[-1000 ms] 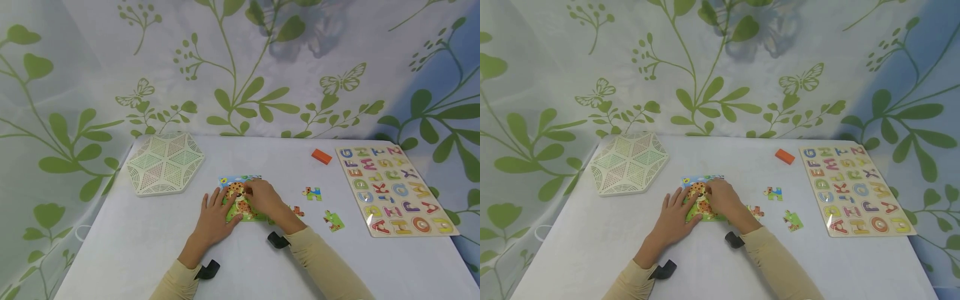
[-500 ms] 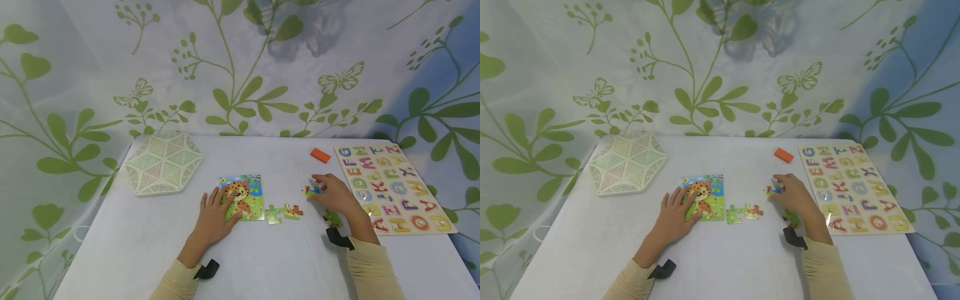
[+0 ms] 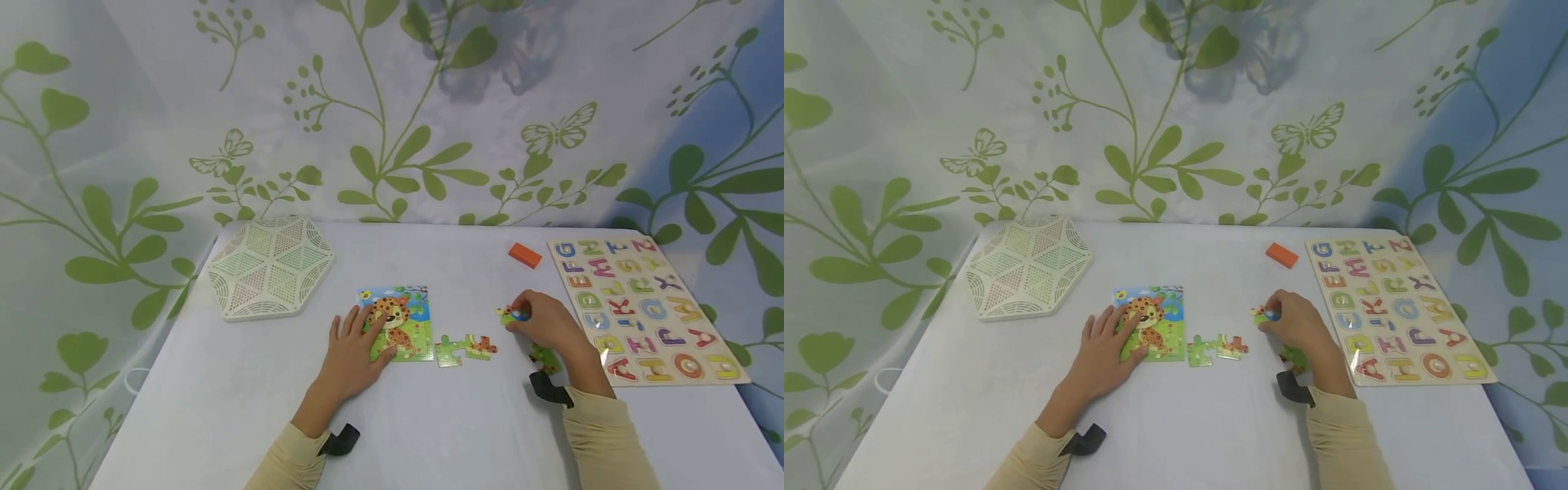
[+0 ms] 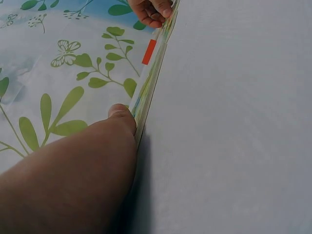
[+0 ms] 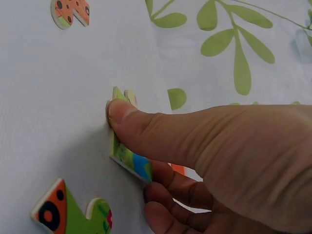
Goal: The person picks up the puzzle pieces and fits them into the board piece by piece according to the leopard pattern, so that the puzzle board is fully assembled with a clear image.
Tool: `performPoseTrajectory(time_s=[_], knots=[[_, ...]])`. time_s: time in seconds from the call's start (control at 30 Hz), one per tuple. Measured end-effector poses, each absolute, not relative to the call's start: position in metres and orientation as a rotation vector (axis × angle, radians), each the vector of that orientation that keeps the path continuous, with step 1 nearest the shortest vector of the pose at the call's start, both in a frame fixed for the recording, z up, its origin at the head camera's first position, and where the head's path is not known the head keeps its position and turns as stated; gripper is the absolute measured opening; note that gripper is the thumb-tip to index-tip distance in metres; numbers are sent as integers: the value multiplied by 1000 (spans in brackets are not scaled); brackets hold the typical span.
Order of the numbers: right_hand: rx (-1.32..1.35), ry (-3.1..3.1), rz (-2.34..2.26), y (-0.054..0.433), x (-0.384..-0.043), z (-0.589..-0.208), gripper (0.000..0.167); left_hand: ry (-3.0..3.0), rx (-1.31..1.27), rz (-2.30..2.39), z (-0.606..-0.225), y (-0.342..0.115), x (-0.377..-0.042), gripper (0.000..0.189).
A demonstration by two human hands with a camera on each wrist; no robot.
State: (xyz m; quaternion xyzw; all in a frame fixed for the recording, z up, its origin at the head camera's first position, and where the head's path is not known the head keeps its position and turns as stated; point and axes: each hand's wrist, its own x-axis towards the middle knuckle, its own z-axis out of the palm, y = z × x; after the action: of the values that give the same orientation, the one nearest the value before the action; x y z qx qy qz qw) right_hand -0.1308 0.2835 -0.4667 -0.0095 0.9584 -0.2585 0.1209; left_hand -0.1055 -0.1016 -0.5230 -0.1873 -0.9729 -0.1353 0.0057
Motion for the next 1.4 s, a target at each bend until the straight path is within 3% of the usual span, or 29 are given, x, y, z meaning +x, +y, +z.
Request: performPoseTrajectory(time_s=[0.1,0.3,0.5,0.83,1.13,1.4], knots=[[-24,2801,-776,282,-131,-467,41,-3039,-600,-446,-522,-101,-105,70],[-141,2847,-952,263,-138,-471,24,-3043,-594,-469,-521,-101,-104,70],[-204,2746,-1096,205,-149,-462,32,-3036,-733,-462,-520,-97,-106,78],[-294,2724,-1027,120,-154,-471,29,-3021,-790,-438,-522,-95,-106,80],[-152,2860,-886,102,-150,-474,28,-3027,-807,-457,-519,-94,-103,66],[-204,2831,-894,116,-148,-472,43,-2984,-811,-435,-519,-94,-103,62]])
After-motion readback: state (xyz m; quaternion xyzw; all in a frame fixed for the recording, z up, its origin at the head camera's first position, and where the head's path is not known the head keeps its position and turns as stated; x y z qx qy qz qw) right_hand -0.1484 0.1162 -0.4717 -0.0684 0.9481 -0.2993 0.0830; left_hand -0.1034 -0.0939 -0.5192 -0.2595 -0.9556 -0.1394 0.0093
